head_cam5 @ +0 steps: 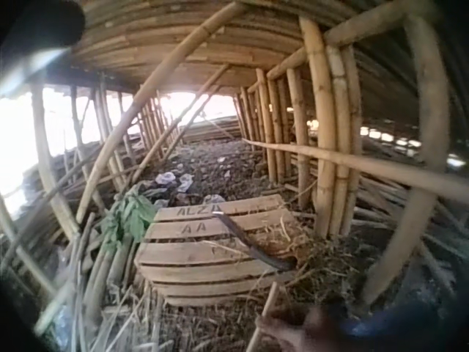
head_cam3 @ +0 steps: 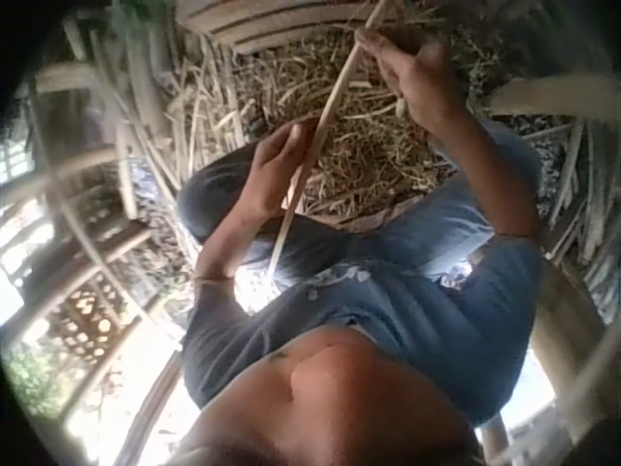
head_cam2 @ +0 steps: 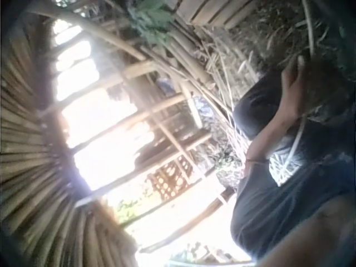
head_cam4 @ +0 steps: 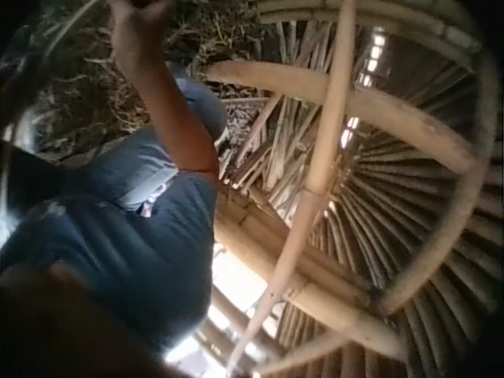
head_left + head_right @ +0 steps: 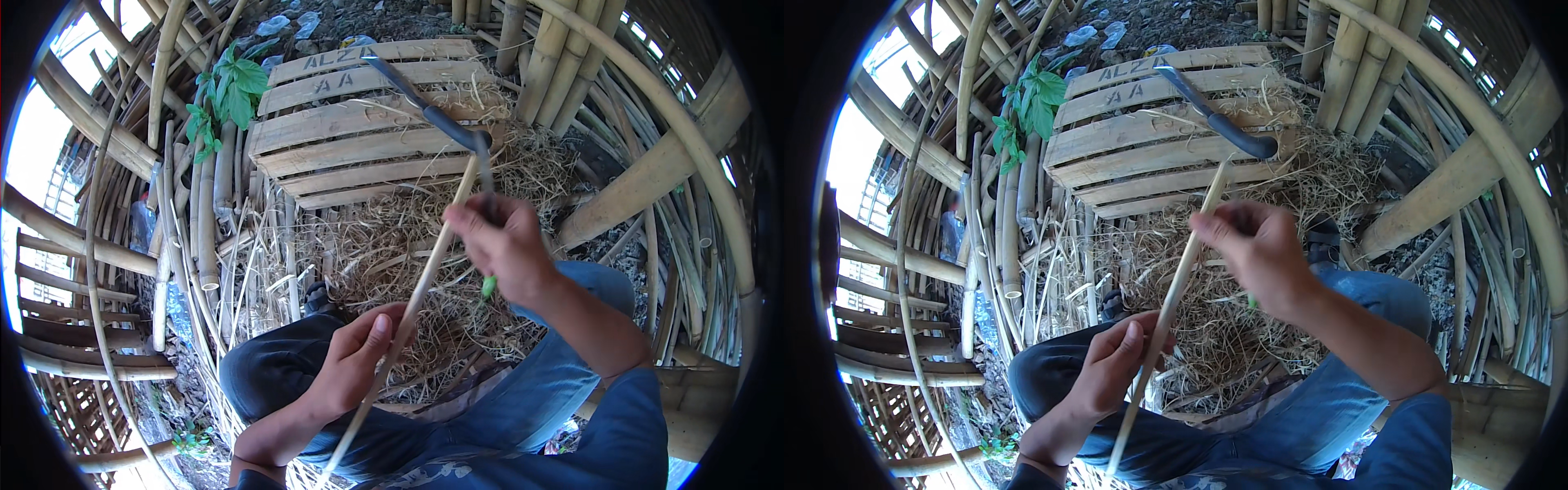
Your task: The person scrapes a long bamboo strip using a machete, places the machete onto a wooden crate, and then shaves the bamboo strip using a small knife.
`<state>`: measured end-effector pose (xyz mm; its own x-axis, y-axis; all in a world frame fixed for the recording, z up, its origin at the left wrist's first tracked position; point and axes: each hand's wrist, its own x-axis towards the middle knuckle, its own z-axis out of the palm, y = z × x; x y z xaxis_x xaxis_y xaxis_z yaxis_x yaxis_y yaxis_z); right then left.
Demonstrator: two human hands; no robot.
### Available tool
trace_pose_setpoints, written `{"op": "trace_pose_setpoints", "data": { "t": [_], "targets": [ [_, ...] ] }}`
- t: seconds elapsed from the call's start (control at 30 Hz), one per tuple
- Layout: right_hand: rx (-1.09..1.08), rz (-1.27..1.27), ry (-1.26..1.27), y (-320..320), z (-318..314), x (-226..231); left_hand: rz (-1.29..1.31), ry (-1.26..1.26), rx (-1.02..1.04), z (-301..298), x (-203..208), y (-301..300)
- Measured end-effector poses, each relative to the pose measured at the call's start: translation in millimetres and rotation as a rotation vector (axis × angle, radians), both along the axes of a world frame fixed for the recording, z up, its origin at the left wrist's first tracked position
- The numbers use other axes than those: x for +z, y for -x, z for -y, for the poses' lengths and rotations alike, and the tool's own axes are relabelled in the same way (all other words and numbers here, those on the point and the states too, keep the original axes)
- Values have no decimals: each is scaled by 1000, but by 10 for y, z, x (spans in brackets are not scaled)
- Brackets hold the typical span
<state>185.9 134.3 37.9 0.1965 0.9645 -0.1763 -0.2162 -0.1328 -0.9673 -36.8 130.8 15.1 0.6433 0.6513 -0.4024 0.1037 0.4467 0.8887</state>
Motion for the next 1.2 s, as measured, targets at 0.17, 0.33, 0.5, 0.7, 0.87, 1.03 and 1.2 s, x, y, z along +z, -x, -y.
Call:
{"op": "trace_pose_setpoints", "data": {
  "t": [0.17,0.33,0.5,0.7,0.87,1.03,1.2],
  "targets": [
    [-129,4,-43,-260,-92,49,82,33,-186,51,0,-15],
    [-100,60,-62,-217,-37,85,70,71,-154,84,6,-45],
    [200,148,-105,-253,52,33,50,51,4,89,-24,-32],
    [639,-30,219,79,232,11,44,-32,65,128,-9,-73],
    [685,-124,325,105,187,-98,54,-132,85,165,-61,-99],
    [649,-23,366,81,187,-44,-48,-247,86,186,5,-103],
    [602,45,350,105,128,30,-67,-269,111,175,-25,-81]
  ]
}}
